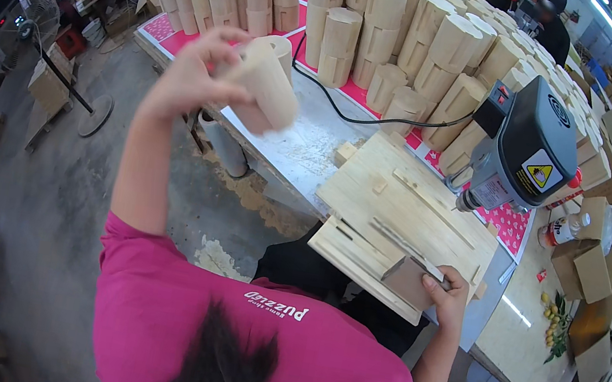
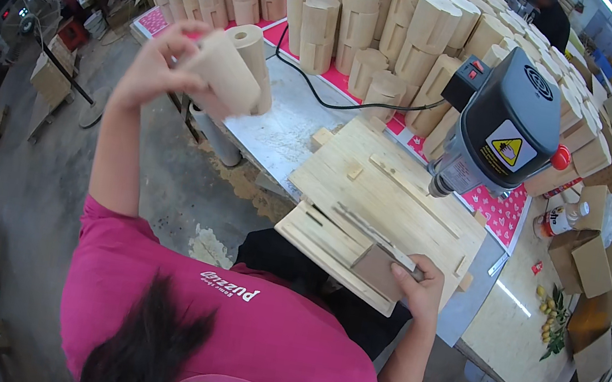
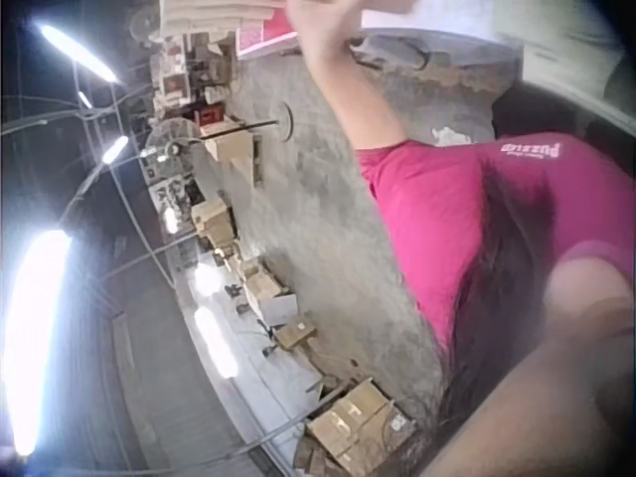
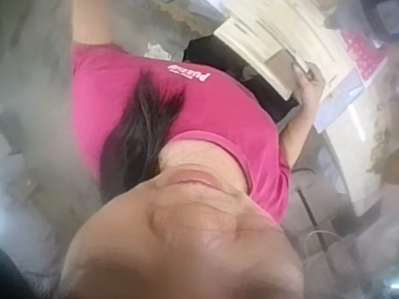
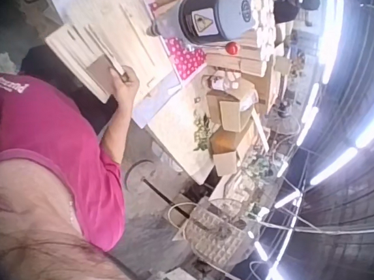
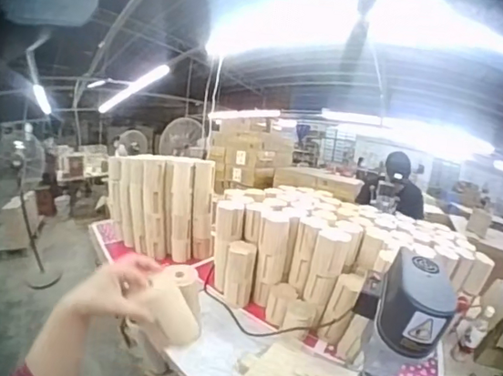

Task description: Operating a vertical drill press to make holes in cylindrical wooden blocks.

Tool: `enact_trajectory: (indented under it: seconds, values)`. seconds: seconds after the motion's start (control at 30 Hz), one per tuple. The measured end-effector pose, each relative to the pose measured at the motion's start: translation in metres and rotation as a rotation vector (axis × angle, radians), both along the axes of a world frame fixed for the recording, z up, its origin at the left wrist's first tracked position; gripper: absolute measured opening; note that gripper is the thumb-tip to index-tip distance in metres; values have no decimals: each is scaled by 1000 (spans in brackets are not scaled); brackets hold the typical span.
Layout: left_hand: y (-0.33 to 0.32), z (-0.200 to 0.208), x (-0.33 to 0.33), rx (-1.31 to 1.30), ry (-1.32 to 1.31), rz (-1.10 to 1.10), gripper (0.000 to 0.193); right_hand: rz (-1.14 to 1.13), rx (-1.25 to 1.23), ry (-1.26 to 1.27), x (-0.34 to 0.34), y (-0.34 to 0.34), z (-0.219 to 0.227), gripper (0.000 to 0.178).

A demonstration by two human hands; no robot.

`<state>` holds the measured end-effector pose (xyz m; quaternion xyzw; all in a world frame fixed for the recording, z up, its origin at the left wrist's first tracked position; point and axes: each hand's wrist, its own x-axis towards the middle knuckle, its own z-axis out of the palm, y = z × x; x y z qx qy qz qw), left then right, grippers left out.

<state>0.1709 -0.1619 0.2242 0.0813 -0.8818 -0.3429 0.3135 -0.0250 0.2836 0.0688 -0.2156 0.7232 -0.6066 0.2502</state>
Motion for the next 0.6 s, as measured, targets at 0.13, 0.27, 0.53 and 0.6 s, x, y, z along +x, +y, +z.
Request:
enact_trajectory:
  seconds: [0.13, 0.27, 0.53, 0.6]
  values:
    - [-27, 35, -27, -146, -92, 261, 37, 90, 36, 33, 12, -13, -5, 14]
    - [-63, 29, -67, -239, -141, 408, 41, 138, 83, 195, 22, -20, -8, 16]
    - [-81, 33, -102, -352, -256, 438, 40, 108, 146, 284, 28, -7, 9, 18]
    - [-87, 36, -106, -407, -291, 429, 46, 110, 154, 298, 25, -7, 10, 17]
